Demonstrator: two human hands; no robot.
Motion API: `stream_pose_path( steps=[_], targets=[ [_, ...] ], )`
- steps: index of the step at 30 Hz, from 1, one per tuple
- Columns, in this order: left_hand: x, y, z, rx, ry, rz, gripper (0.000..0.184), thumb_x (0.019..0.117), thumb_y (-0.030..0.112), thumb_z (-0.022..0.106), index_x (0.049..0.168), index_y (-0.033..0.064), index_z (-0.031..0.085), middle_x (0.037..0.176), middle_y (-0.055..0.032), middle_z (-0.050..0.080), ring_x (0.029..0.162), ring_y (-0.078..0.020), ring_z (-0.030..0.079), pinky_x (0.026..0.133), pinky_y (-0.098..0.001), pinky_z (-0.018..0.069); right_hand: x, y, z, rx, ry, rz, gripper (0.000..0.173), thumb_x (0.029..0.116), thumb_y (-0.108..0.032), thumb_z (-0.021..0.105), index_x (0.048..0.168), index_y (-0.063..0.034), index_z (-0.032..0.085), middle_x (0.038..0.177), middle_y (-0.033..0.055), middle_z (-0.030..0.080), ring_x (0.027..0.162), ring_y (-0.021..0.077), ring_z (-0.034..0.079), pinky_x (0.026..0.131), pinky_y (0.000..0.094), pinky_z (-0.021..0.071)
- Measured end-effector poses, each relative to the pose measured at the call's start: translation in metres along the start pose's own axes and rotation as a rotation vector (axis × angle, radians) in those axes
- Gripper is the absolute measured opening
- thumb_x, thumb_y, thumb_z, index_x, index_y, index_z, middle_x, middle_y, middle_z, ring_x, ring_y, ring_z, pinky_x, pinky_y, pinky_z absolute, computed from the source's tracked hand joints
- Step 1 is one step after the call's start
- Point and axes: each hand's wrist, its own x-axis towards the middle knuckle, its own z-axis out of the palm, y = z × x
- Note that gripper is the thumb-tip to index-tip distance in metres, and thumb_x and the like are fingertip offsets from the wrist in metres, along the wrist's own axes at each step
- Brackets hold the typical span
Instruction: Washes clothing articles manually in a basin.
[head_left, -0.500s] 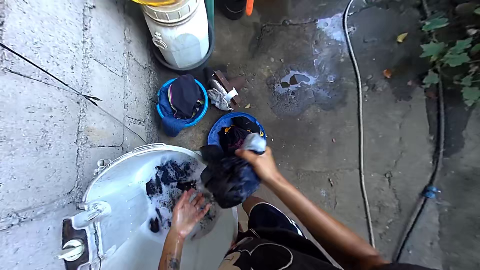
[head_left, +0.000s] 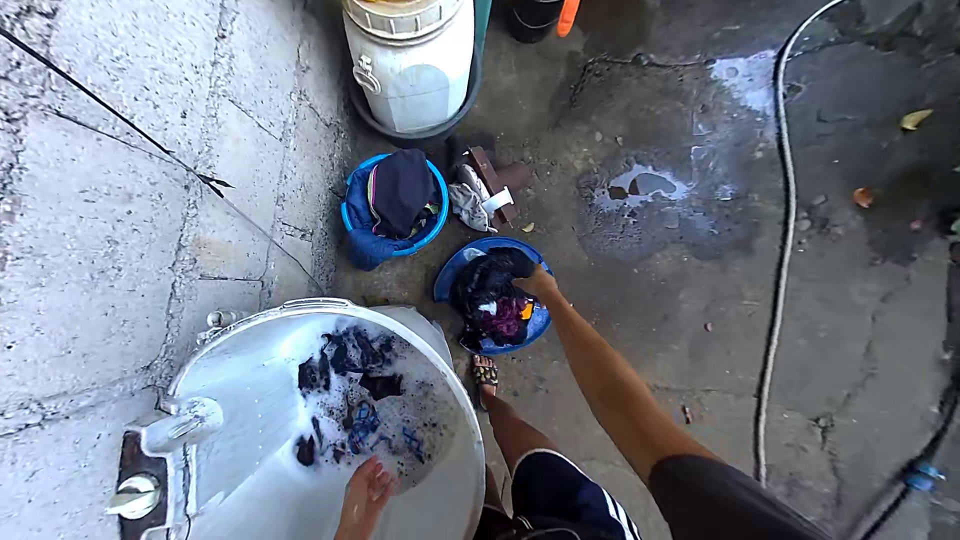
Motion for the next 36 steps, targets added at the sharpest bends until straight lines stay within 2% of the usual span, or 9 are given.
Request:
stream_pose_path(
  steps=[8,10,12,15,20,24,28,33,36],
  targets=[
    [0.105,0.032,0.033,1.112,0.399,0.989,0.067,0.092,0.028,0.074,0.151,0.006,0.049,0.16,-0.0373,0.023,0.144,-0.0579,0.031,0.111,-0.0723,0.0308,-0.069,0.152,-0.008,-0.144,-0.211,0.033,0.042,0.105,-0.022,0.059,0.14,0.0005,0.056,0.128,0.0288,0.064,0.106,0.0417,0.069,0.093,0.0566,0.0545],
    [0.125,0.044,0.046,1.183,0.334,1.006,0.081,0.0881,0.03,0.077,0.158,0.0125,0.04,0.166,-0.0316,0.014,0.149,-0.0532,0.025,0.112,-0.0755,0.0247,-0.095,0.196,-0.014,-0.203,-0.247,0.072,0.041,0.1055,-0.021,0.058,0.14,0.0017,0.056,0.126,0.0302,0.064,0.105,0.0433,0.068,0.093,0.0575,0.0533],
    [0.138,0.053,0.056,1.123,0.246,0.893,0.091,0.0842,0.021,0.079,0.16,0.0104,0.032,0.166,-0.0317,0.013,0.143,-0.0509,0.038,0.108,-0.0638,0.0419,-0.12,0.224,-0.018,-0.221,-0.266,0.12,0.041,0.1065,-0.021,0.056,0.14,0.0017,0.055,0.125,0.0315,0.064,0.105,0.0442,0.067,0.092,0.0581,0.0533],
    [0.138,0.063,0.071,0.921,0.112,0.735,0.078,0.0853,0.008,0.075,0.153,0.0026,0.037,0.147,-0.0352,0.045,0.13,-0.0492,0.053,0.105,-0.0575,0.0474,-0.154,0.239,-0.024,-0.207,-0.223,0.181,0.037,0.107,-0.02,0.056,0.138,0.001,0.058,0.121,0.0315,0.064,0.1,0.0419,0.068,0.088,0.0556,0.0535],
    [0.099,0.054,0.059,0.967,-0.059,0.592,0.055,0.0957,0.014,0.062,0.148,0.0045,0.049,0.142,-0.0257,0.057,0.132,-0.0418,0.055,0.109,-0.0602,0.0436,-0.204,0.169,-0.009,-0.226,-0.073,-0.127,0.031,0.1055,-0.015,0.055,0.129,0.0035,0.064,0.119,0.0279,0.068,0.106,0.0423,0.069,0.095,0.0601,0.0522],
    [0.043,0.028,0.03,0.706,-0.082,0.832,0.021,0.0897,-0.001,0.06,0.108,-0.0093,0.067,0.115,-0.0272,0.066,0.113,-0.0366,0.063,0.099,-0.0531,0.0481,-0.277,0.06,0.036,-0.165,0.208,-0.638,0.03,0.1051,-0.011,0.051,0.118,0.01,0.067,0.105,0.0292,0.071,0.096,0.0422,0.071,0.09,0.0583,0.0536],
    [-0.004,0.038,0.0,0.361,-0.123,1.053,0.01,0.0758,-0.011,0.056,0.072,-0.0018,0.052,0.076,-0.0076,0.054,0.073,-0.0143,0.052,0.067,-0.0334,0.0459,-0.328,-0.011,0.102,-0.4,0.006,-0.853,0.037,0.0983,-0.015,0.059,0.132,-0.0009,0.065,0.114,0.023,0.072,0.104,0.0414,0.069,0.09,0.0603,0.053],
    [-0.09,0.056,-0.036,-0.049,-0.306,1.098,0.026,0.0632,-0.016,0.049,0.068,0.009,0.046,0.073,0.0043,0.053,0.068,-0.0027,0.051,0.06,-0.0233,0.0456,-0.318,-0.043,0.166,-0.569,-0.255,-0.647,0.109,0.0796,-0.01,0.083,0.166,-0.0165,0.017,0.163,0.0346,0.019,0.138,0.0579,0.04,0.104,0.0672,0.0444],
    [-0.12,0.065,-0.072,-0.184,-0.412,1.18,0.027,0.0589,-0.01,0.05,0.069,0.0146,0.053,0.073,0.0073,0.063,0.07,-0.0033,0.061,0.063,-0.0273,0.0529,-0.284,-0.029,0.181,-0.328,-0.318,-0.702,0.059,0.0898,-0.011,0.074,0.144,0.0002,0.053,0.138,0.0311,0.056,0.126,0.0441,0.057,0.106,0.0581,0.045]
  ],
)
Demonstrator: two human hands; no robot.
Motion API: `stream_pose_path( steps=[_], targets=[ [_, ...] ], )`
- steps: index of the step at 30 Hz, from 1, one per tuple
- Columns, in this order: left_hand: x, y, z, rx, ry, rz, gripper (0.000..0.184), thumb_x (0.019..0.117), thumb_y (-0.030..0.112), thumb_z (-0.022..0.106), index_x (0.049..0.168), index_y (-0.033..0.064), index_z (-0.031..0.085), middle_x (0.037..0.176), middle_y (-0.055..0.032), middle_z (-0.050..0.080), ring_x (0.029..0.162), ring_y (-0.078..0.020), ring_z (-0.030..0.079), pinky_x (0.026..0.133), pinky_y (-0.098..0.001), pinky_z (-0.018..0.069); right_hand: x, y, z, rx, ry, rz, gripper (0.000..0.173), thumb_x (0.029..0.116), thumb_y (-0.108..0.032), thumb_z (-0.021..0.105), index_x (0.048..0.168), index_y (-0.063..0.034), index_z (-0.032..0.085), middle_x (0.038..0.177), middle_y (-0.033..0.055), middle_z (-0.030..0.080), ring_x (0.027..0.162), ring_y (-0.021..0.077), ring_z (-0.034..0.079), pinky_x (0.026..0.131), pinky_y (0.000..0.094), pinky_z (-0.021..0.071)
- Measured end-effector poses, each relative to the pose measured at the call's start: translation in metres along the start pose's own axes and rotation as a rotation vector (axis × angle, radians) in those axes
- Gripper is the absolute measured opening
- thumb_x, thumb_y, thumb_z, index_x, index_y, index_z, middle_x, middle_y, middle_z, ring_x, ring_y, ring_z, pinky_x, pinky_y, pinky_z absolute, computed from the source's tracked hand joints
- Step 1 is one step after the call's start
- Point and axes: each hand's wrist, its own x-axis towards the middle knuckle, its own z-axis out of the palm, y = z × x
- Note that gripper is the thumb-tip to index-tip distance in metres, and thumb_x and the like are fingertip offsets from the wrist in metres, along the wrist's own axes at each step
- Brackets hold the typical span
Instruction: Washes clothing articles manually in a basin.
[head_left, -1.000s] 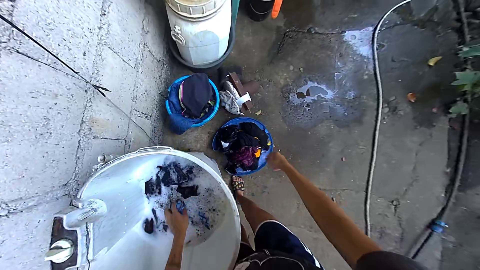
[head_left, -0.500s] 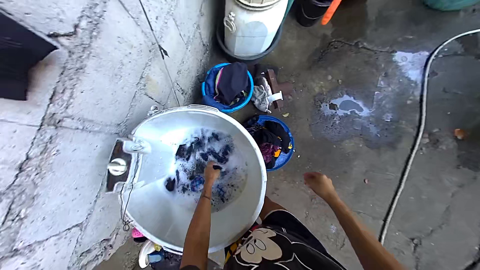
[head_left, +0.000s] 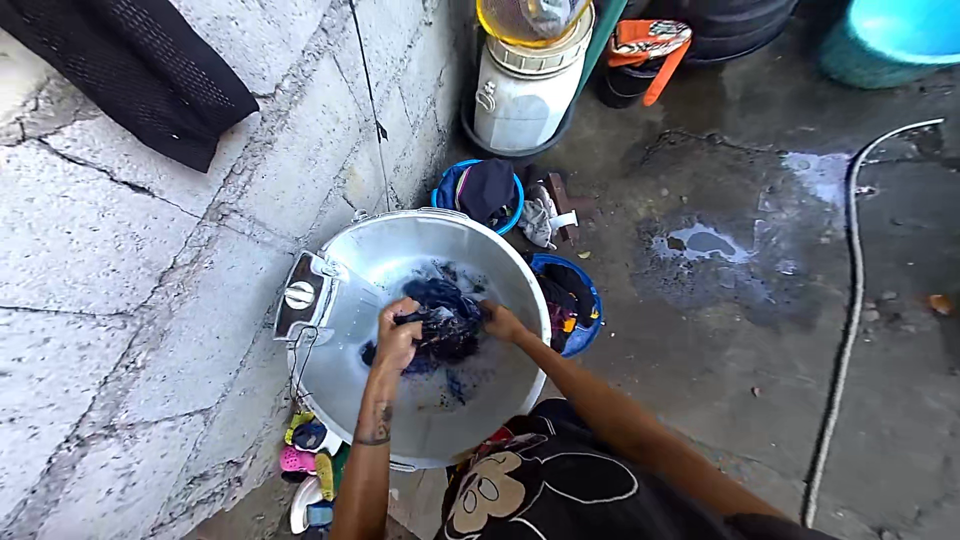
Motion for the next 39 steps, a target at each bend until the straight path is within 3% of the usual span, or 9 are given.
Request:
stream_pose_path(
  steps=[3,10,15,20,23,28,31,35,39],
  targets=[
    [-0.002,0.022,-0.031,-0.069,-0.04,0.093,0.032,0.0577,-0.008,0.05,0.063,0.0236,0.052,0.069,0.0108,0.064,0.067,-0.0019,0.062,0.06,-0.0257,0.0531,0.01,0.013,0.001,0.068,-0.066,0.055,0.032,0.1007,-0.01,0.057,0.126,0.0099,0.06,0.122,0.0297,0.063,0.113,0.0386,0.062,0.1,0.0533,0.0463],
    [-0.002,-0.019,-0.064,0.2,-0.01,-0.14,0.035,0.0735,-0.019,0.056,0.068,0.0136,0.043,0.071,0.0052,0.052,0.069,-0.0061,0.054,0.067,-0.0277,0.0508,-0.017,-0.025,-0.009,0.102,0.082,0.233,0.052,0.1129,-0.027,0.027,0.128,0.0088,0.061,0.129,0.0321,0.06,0.124,0.0414,0.058,0.105,0.057,0.041],
    [0.002,-0.049,-0.056,0.412,0.054,-0.307,0.034,0.0867,-0.013,0.061,0.07,0.0081,0.041,0.073,-0.0009,0.047,0.07,-0.0111,0.05,0.066,-0.0303,0.047,-0.016,-0.051,-0.038,-0.171,0.086,0.166,0.038,0.1026,-0.023,0.056,0.128,0.006,0.061,0.124,0.0314,0.063,0.118,0.0466,0.061,0.098,0.0633,0.0454],
    [-0.008,0.021,-0.008,0.395,0.123,-0.143,0.043,0.0855,-0.008,0.069,0.063,0.011,0.038,0.061,0.0033,0.042,0.056,-0.0064,0.044,0.055,-0.0243,0.0421,0.006,-0.036,-0.011,-0.285,-0.179,-0.091,0.083,0.0783,-0.009,0.085,0.149,0.0046,0.044,0.141,0.0354,0.052,0.13,0.0521,0.052,0.107,0.0671,0.0408],
    [-0.016,0.075,0.012,0.291,0.162,0.002,0.045,0.0874,-0.007,0.069,0.064,0.0142,0.036,0.06,0.0047,0.043,0.053,-0.0055,0.044,0.053,-0.0238,0.0462,-0.001,-0.023,0.029,-0.177,-0.344,-0.045,0.114,0.0735,-0.023,0.093,0.159,0.0037,0.022,0.152,0.0336,0.042,0.142,0.047,0.042,0.118,0.0607,0.0323],
    [-0.019,0.116,-0.015,0.416,0.222,0.415,0.039,0.0887,0.0,0.069,0.068,0.0159,0.039,0.067,0.004,0.049,0.056,-0.0029,0.045,0.05,-0.0183,0.0409,-0.036,-0.03,0.034,0.349,-0.253,0.02,0.036,0.1029,-0.026,0.064,0.128,0.0,0.062,0.124,0.0175,0.064,0.108,0.0245,0.061,0.089,0.0462,0.0514],
    [-0.012,0.099,-0.05,0.814,0.281,0.458,0.03,0.0831,-0.002,0.074,0.071,0.0033,0.047,0.096,-0.0153,0.057,0.093,-0.0263,0.054,0.077,-0.0427,0.0462,-0.056,-0.054,0.01,0.65,-0.057,-0.097,0.02,0.1043,-0.016,0.058,0.115,0.0001,0.064,0.099,0.0067,0.067,0.087,0.0104,0.065,0.078,0.0314,0.0563],
    [0.012,0.022,-0.068,0.948,0.178,0.048,0.019,0.0923,0.004,0.07,0.093,-0.0134,0.063,0.11,-0.0316,0.063,0.11,-0.0452,0.06,0.096,-0.0608,0.0475,-0.054,-0.087,-0.015,0.623,0.042,-0.297,0.01,0.0951,-0.004,0.067,0.103,0.0011,0.068,0.093,0.005,0.069,0.086,0.0071,0.064,0.083,0.0289,0.0547],
    [0.024,-0.078,-0.075,0.69,-0.002,-0.094,0.057,0.0913,0.0,0.068,0.143,-0.0071,0.044,0.143,-0.0301,0.052,0.131,-0.0397,0.055,0.109,-0.0527,0.0477,-0.057,-0.13,-0.032,0.315,-0.005,-0.456,0.016,0.0844,0.002,0.077,0.099,0.0018,0.07,0.091,0.0083,0.07,0.084,0.0103,0.064,0.081,0.0323,0.0548]
  ],
)
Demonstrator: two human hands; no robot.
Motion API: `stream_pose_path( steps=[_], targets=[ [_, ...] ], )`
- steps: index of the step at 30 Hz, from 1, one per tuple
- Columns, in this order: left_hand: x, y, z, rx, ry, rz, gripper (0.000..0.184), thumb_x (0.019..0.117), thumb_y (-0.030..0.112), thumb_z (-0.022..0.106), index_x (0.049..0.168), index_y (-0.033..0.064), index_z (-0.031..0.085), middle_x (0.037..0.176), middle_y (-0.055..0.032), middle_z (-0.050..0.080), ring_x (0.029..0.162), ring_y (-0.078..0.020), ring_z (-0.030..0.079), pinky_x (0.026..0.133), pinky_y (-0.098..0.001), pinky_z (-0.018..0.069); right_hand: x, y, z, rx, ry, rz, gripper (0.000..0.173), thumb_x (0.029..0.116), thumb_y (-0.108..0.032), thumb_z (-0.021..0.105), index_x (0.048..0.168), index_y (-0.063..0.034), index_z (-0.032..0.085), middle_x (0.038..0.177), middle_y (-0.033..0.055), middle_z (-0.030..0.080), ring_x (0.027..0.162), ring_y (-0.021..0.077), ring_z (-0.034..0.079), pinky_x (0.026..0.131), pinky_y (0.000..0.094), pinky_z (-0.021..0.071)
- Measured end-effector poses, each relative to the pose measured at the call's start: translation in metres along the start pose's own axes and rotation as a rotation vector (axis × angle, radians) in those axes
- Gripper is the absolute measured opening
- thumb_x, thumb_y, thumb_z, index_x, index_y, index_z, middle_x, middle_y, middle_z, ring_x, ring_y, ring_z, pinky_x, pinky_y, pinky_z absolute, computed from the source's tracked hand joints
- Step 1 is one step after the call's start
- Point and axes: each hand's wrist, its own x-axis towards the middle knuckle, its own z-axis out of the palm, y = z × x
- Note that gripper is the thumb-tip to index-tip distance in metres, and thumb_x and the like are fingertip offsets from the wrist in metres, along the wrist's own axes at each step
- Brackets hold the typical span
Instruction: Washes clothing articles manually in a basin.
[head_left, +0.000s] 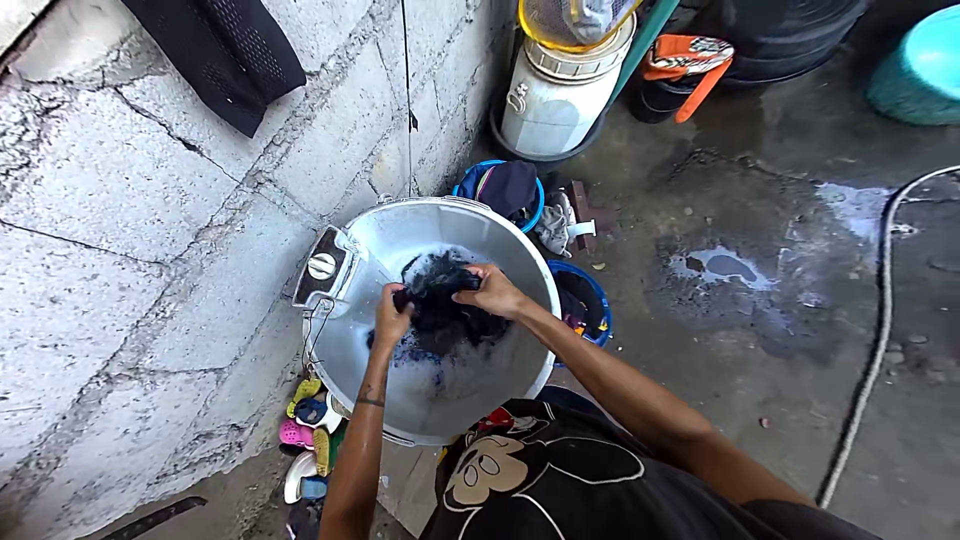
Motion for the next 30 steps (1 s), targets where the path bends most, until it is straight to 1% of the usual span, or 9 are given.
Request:
stream_pose_path(
  steps=[4,6,12,16,19,21,24,27,30],
  targets=[
    [-0.012,-0.02,0.049,-0.13,-0.201,0.051,0.129,0.0651,0.012,0.093,0.161,-0.0032,0.008,0.166,-0.0327,0.007,0.155,-0.041,0.016,0.125,-0.0491,0.0245,0.009,-0.044,0.002,-0.25,-0.138,-0.225,0.008,0.0857,-0.003,0.075,0.089,0.0005,0.068,0.079,0.0095,0.066,0.073,0.0167,0.062,0.07,0.04,0.0505],
    [-0.017,-0.018,0.072,-0.206,-0.148,-0.004,0.14,0.0588,0.025,0.098,0.159,-0.0069,0.006,0.165,-0.0321,0.011,0.154,-0.0361,0.021,0.126,-0.0425,0.0248,0.009,-0.063,0.001,-0.324,-0.174,-0.373,0.008,0.0852,-0.004,0.074,0.085,-0.0013,0.066,0.074,0.0087,0.065,0.067,0.0174,0.062,0.063,0.0398,0.0494],
    [-0.02,0.026,0.062,-0.011,-0.047,-0.241,0.044,0.093,0.033,0.073,0.119,-0.0019,0.069,0.118,-0.021,0.07,0.116,-0.0306,0.066,0.105,-0.0506,0.0487,-0.002,-0.102,-0.021,-0.746,-0.053,-0.541,0.015,0.0784,-0.001,0.079,0.089,-0.0036,0.069,0.083,0.0133,0.068,0.08,0.0329,0.069,0.067,0.0543,0.0552],
    [-0.027,0.035,0.06,-0.516,-0.097,-0.473,0.039,0.1091,0.018,0.043,0.141,-0.0032,0.051,0.144,-0.0201,0.054,0.134,-0.0253,0.05,0.113,-0.0432,0.0395,-0.023,-0.069,-0.005,-0.698,0.152,-0.389,0.016,0.0808,-0.009,0.081,0.089,-0.0019,0.071,0.086,0.0158,0.069,0.083,0.0354,0.07,0.07,0.057,0.0561],
    [-0.022,0.038,0.057,-1.018,-0.067,-0.508,0.039,0.1074,0.024,0.023,0.115,0.0063,0.057,0.097,-0.0085,0.068,0.088,-0.0179,0.067,0.077,-0.0392,0.0568,-0.05,-0.022,0.023,-0.528,0.102,-0.254,0.02,0.0866,-0.013,0.075,0.099,0.0023,0.072,0.103,0.0209,0.072,0.101,0.0364,0.07,0.088,0.0537,0.056],
    [-0.019,0.04,0.053,-1.168,-0.209,-0.468,0.052,0.1049,0.04,0.016,0.114,0.0102,0.057,0.094,-0.0065,0.071,0.085,-0.0179,0.069,0.075,-0.0395,0.0581,-0.064,0.01,0.04,-0.437,0.01,-0.253,0.023,0.0875,-0.013,0.074,0.106,0.002,0.073,0.114,0.0221,0.071,0.112,0.0362,0.067,0.098,0.0494,0.0536],
    [-0.022,0.045,0.068,-0.8,-0.324,-0.342,0.043,0.1116,0.028,0.029,0.139,0.0019,0.05,0.118,-0.0097,0.066,0.102,-0.0124,0.065,0.092,-0.0323,0.0543,-0.08,0.035,0.056,-0.345,-0.267,-0.186,0.042,0.0913,-0.009,0.07,0.131,0.0032,0.067,0.141,0.0285,0.058,0.135,0.0414,0.053,0.115,0.0505,0.0405],
    [-0.019,0.026,0.09,-0.55,-0.249,-0.445,0.053,0.0927,0.002,0.059,0.144,-0.0061,0.045,0.134,-0.0246,0.056,0.116,-0.0272,0.058,0.099,-0.0425,0.0488,-0.087,0.045,0.043,-0.214,-0.399,0.057,0.04,0.0961,-0.013,0.067,0.133,0.0034,0.066,0.146,0.0248,0.056,0.139,0.0355,0.052,0.117,0.0495,0.0391],
    [-0.024,0.021,0.09,-0.786,-0.17,-0.523,0.049,0.0967,-0.002,0.049,0.145,0.0008,0.043,0.128,-0.0197,0.059,0.107,-0.0246,0.063,0.09,-0.0436,0.0548,-0.085,0.059,0.026,0.058,-0.065,0.613,0.047,0.1081,-0.034,0.051,0.128,0.0075,0.061,0.122,0.0257,0.066,0.109,0.0349,0.064,0.089,0.0524,0.0514]
  ],
)
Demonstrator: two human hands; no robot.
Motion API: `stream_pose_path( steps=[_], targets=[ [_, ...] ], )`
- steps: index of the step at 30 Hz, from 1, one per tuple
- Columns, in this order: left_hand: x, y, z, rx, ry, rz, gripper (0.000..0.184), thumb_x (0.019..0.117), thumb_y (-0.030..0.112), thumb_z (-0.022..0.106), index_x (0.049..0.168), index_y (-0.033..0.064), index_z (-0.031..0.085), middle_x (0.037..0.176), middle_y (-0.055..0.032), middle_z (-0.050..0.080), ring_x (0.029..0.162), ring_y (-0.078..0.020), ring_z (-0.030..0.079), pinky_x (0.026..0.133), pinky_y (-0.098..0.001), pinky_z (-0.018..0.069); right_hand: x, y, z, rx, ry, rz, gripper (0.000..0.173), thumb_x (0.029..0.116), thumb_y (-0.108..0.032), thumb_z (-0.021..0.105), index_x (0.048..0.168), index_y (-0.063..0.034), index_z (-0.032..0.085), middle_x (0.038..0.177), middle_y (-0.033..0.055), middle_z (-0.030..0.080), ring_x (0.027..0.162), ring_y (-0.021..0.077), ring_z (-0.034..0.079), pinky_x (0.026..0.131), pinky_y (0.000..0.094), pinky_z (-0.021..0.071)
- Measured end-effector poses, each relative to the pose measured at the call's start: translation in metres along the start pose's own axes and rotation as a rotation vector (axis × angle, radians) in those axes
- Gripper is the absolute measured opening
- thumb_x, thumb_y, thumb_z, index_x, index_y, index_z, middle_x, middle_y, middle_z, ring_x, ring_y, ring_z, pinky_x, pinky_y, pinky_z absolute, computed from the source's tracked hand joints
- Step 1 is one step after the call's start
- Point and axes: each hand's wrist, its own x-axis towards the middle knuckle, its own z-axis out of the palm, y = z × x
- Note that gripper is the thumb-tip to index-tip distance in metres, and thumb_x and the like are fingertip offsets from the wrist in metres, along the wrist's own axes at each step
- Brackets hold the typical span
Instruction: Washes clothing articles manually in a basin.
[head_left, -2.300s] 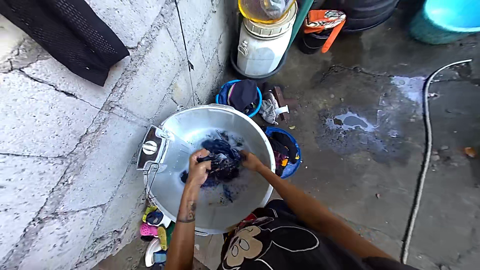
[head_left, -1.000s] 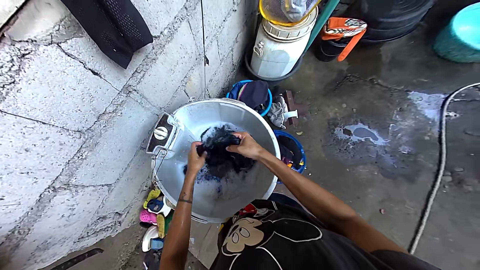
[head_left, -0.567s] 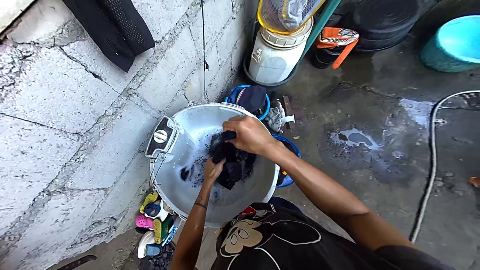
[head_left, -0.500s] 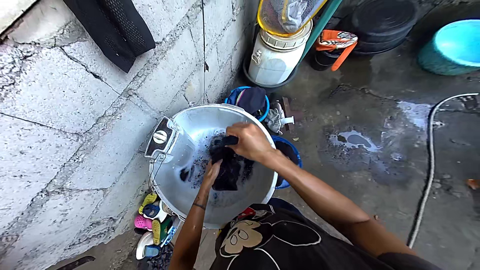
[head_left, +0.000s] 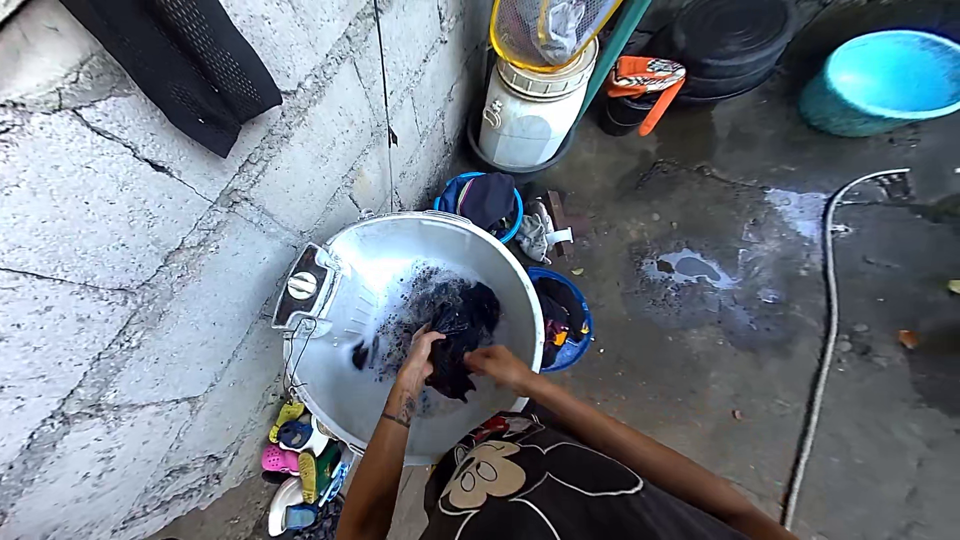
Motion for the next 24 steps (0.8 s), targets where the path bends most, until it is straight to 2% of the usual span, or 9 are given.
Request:
stream_pose_path(
  steps=[2,4,6,8,11,17,20,22,24],
  targets=[
    [-0.012,0.007,-0.003,-0.077,-0.068,0.007,0.044,0.1006,-0.001,0.044,0.144,0.0009,0.043,0.123,-0.017,0.062,0.103,-0.0211,0.065,0.089,-0.0406,0.0559,0.019,0.004,-0.009,0.356,0.078,0.27,0.073,0.106,-0.057,0.043,0.155,-0.0035,0.034,0.147,0.0322,0.046,0.129,0.0489,0.052,0.095,0.0662,0.0481],
    [-0.029,0.014,-0.005,-0.102,-0.168,0.023,0.04,0.1011,0.0,0.041,0.141,0.0016,0.044,0.112,-0.0119,0.067,0.096,-0.0168,0.068,0.086,-0.037,0.0581,0.043,0.006,-0.01,0.66,0.002,0.383,0.095,0.0936,-0.082,0.032,0.162,-0.0174,0.024,0.16,0.0288,0.031,0.139,0.0524,0.04,0.096,0.0761,0.0414],
    [-0.043,0.019,-0.01,-0.133,-0.287,0.052,0.037,0.0966,0.004,0.041,0.133,0.004,0.049,0.103,-0.0066,0.071,0.091,-0.0142,0.071,0.083,-0.0346,0.0603,0.065,0.008,-0.003,0.839,-0.099,0.361,0.101,0.0844,-0.092,0.023,0.151,-0.0194,0.043,0.144,0.0259,0.052,0.123,0.0474,0.056,0.085,0.0721,0.0484],
    [-0.048,0.022,-0.019,-0.149,-0.414,0.112,0.04,0.0871,0.01,0.05,0.127,0.0077,0.054,0.101,-0.0022,0.076,0.091,-0.0128,0.074,0.084,-0.0343,0.0618,0.076,0.01,0.006,1.006,-0.176,0.262,0.079,0.0955,-0.08,0.027,0.133,-0.0167,0.056,0.118,0.0154,0.067,0.104,0.031,0.066,0.083,0.0546,0.0558],
    [-0.042,0.038,-0.047,0.024,-0.401,0.244,0.051,0.091,0.01,0.053,0.141,0.0012,0.043,0.117,-0.0042,0.07,0.103,-0.0127,0.069,0.093,-0.0361,0.0584,0.078,-0.001,-0.001,1.09,-0.094,0.239,0.029,0.1058,-0.036,0.041,0.108,-0.0126,0.058,0.088,0.0076,0.067,0.078,0.0197,0.068,0.067,0.0401,0.0581],
    [0.003,0.017,-0.062,0.128,0.227,0.324,0.041,0.108,0.012,0.048,0.147,-0.0008,0.044,0.141,-0.022,0.054,0.125,-0.0278,0.057,0.1,-0.0491,0.0509,0.071,-0.031,-0.003,0.936,0.332,-0.009,0.04,0.1017,-0.021,0.064,0.135,-0.0019,0.053,0.118,0.0155,0.067,0.103,0.0224,0.067,0.087,0.0403,0.0575],
    [0.016,-0.012,-0.031,-0.155,0.263,0.09,0.059,0.1124,0.046,0.016,0.164,0.018,0.007,0.164,-0.0259,0.021,0.143,-0.0453,0.038,0.102,-0.0685,0.0421,0.063,-0.046,0.011,0.795,0.453,-0.205,0.036,0.1012,-0.016,0.066,0.129,0.0042,0.057,0.118,0.017,0.067,0.106,0.0186,0.067,0.093,0.0355,0.0554],
    [0.021,-0.022,-0.013,-0.445,0.12,-0.017,0.101,0.0863,0.083,-0.014,0.163,0.0201,0.007,0.158,-0.0308,0.031,0.129,-0.0513,0.049,0.089,-0.0705,0.0485,0.056,-0.054,0.019,0.771,0.441,-0.262,0.033,0.1057,-0.02,0.059,0.127,0.0052,0.058,0.113,0.0166,0.068,0.101,0.0172,0.068,0.091,0.0346,0.0566],
    [0.028,-0.023,0.003,-0.716,0.038,0.028,0.121,0.0731,0.094,-0.012,0.149,0.0155,0.038,0.132,-0.0227,0.059,0.111,-0.0376,0.063,0.082,-0.0577,0.0551,0.046,-0.059,0.025,0.795,0.409,-0.288,0.033,0.1082,-0.023,0.053,0.125,0.0049,0.058,0.106,0.0158,0.07,0.096,0.017,0.07,0.087,0.0352,0.0589]
  ],
)
